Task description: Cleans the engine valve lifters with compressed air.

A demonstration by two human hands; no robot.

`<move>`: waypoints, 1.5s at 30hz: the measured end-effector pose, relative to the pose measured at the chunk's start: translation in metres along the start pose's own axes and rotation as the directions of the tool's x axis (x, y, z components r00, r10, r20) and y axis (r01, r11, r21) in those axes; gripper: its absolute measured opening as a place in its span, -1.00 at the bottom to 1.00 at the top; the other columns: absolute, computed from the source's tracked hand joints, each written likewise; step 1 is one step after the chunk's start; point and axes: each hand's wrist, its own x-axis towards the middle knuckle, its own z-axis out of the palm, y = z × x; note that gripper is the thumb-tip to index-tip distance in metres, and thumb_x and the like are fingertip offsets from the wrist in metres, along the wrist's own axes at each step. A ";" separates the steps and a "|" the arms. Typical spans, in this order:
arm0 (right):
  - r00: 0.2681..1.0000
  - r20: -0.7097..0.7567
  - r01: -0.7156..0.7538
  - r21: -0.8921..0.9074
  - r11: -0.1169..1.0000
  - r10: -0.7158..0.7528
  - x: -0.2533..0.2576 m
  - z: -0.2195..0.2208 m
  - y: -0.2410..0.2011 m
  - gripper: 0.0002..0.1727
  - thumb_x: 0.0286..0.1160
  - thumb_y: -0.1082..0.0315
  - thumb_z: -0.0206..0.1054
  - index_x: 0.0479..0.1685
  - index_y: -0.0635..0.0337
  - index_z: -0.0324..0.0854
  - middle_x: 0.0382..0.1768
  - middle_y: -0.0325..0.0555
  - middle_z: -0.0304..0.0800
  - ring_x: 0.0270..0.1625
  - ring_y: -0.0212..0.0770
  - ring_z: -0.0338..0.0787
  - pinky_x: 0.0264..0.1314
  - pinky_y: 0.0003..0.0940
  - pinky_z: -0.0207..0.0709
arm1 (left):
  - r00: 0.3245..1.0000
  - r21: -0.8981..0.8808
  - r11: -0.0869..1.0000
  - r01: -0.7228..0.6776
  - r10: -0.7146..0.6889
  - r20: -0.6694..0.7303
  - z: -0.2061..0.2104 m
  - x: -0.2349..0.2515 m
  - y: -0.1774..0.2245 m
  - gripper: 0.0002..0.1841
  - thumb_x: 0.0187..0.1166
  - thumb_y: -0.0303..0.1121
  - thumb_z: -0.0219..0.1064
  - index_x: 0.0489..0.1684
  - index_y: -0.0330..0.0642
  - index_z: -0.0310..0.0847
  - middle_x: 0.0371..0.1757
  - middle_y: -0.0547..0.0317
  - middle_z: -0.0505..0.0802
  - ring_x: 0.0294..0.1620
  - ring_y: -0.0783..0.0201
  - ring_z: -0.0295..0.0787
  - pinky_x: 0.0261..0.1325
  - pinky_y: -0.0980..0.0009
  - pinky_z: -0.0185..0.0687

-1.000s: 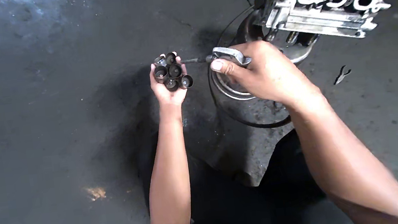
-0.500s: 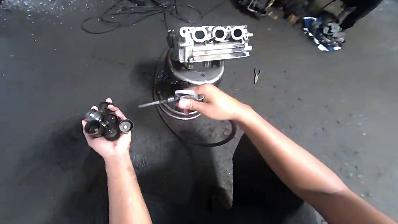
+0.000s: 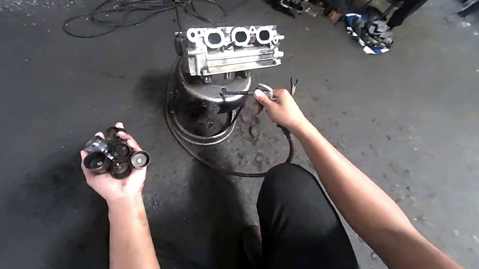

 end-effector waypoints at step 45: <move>0.918 0.394 0.262 -0.543 0.798 -0.033 -0.152 0.049 -0.036 -0.54 0.64 -0.03 0.25 0.21 0.12 0.77 0.44 0.14 0.68 0.56 0.24 0.57 0.60 0.39 0.28 | 0.999 -0.001 0.999 -0.042 0.042 -0.003 0.010 -0.023 0.022 -0.38 0.75 0.23 -0.28 0.29 -0.05 0.46 0.25 -0.07 0.73 0.00 0.07 0.81 -0.08 0.24 0.80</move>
